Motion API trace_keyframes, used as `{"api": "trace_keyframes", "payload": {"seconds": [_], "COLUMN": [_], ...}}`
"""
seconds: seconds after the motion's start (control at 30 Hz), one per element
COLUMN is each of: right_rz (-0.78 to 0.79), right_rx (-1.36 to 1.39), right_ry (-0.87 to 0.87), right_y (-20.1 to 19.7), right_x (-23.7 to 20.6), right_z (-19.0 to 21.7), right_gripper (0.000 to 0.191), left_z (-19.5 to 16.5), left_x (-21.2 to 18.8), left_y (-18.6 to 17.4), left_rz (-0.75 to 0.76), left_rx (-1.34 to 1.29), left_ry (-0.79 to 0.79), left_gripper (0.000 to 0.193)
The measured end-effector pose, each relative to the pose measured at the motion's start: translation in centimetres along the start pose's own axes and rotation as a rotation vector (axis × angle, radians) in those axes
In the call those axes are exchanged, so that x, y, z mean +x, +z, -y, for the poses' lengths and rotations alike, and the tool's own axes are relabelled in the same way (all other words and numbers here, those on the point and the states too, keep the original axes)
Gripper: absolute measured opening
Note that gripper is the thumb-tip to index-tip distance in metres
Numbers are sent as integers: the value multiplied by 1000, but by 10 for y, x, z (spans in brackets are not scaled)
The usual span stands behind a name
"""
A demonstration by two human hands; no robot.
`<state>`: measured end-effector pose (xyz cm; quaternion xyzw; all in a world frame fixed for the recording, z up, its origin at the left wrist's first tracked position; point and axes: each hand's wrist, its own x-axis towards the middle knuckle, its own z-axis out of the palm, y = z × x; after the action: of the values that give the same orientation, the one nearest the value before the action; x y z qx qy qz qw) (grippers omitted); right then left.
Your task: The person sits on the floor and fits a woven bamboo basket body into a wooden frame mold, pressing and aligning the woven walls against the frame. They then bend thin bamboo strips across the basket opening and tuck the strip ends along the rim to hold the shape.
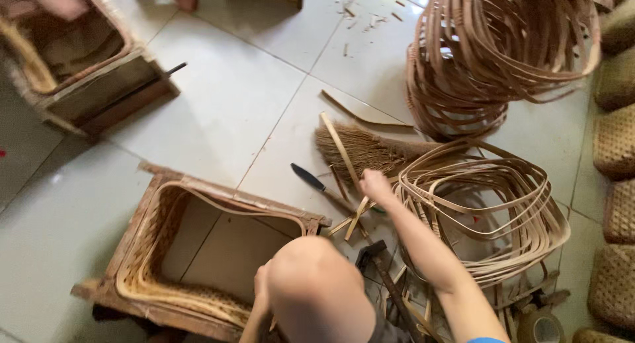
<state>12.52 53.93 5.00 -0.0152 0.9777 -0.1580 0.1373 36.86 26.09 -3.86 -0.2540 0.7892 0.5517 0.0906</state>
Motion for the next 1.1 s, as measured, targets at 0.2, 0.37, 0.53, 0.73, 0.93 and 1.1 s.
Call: {"api": "trace_keyframes", "payload": {"seconds": [0.2, 0.37, 0.53, 0.73, 0.93, 1.1], "right_rz": [-91, -256, -291, -155, -406, 42], "right_rx": [-61, 160, 154, -555, -304, 425], "right_ry": [35, -62, -479, -1330, -1546, -960], "right_y": [28, 37, -44, -155, -205, -139], "right_x": [-10, 8, 23, -9, -43, -59], "right_z": [2, 14, 50, 158, 273, 338], "right_gripper": [30, 23, 12, 29, 44, 61], "left_z": [-3, -28, -86, -123, -126, -143], "left_x": [-9, -2, 10, 20, 15, 21], "left_y": [8, -9, -61, -106, -76, -66], "left_rz": [-58, 106, -418, -718, -395, -406], "left_rx": [-7, -43, 90, 843, 41, -152], "left_ry": [-32, 69, 426, 627, 667, 756], "left_gripper": [37, 38, 45, 70, 29, 21]}}
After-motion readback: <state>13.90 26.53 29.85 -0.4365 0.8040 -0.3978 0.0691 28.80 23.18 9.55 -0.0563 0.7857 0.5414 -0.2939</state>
